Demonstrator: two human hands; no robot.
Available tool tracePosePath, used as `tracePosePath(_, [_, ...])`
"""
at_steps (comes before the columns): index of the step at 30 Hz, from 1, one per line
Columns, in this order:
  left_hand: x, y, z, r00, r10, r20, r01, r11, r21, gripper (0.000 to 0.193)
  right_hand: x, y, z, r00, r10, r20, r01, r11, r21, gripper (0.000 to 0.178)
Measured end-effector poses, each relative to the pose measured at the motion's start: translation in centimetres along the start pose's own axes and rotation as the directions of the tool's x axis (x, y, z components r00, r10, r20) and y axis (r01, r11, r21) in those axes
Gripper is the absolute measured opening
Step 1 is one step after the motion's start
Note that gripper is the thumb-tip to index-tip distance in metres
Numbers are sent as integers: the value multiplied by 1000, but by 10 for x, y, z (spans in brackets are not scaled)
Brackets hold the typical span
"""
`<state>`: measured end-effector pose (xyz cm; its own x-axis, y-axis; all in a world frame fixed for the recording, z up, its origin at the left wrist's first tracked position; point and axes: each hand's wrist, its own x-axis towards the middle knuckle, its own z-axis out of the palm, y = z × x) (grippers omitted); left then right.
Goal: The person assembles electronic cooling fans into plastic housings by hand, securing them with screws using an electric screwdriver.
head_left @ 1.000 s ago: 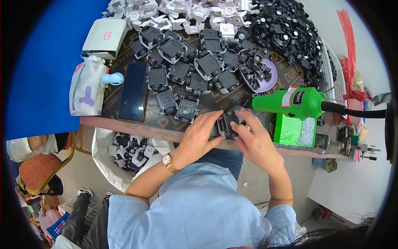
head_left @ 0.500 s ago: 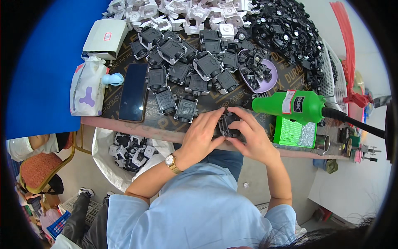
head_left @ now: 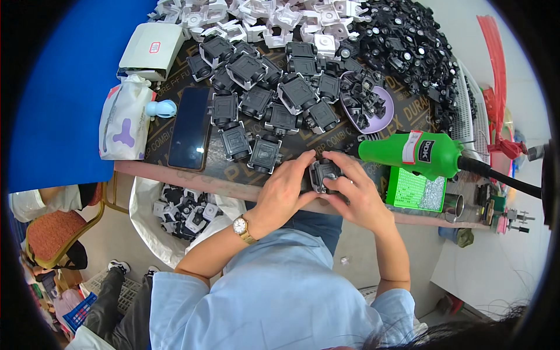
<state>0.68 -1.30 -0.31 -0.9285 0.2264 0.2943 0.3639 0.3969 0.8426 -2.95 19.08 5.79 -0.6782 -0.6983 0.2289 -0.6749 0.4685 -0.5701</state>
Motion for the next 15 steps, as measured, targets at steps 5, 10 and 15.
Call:
tracePosePath(5, [-1,-3,1,1000,-3,17,3,1000,-4,83,3,-1,2,1000,21,24,-20,1000,-22,27])
tracePosePath(10, [0,-2,-2,991,134,14,-135,988,71,56,1,-5,-3,999,-22,41,28,989,-142,33])
tracePosePath(15, [-9,20,-24,970,243,-10,-238,959,155,46,-21,-12,-7,960,-89,-265,46,986,-163,38])
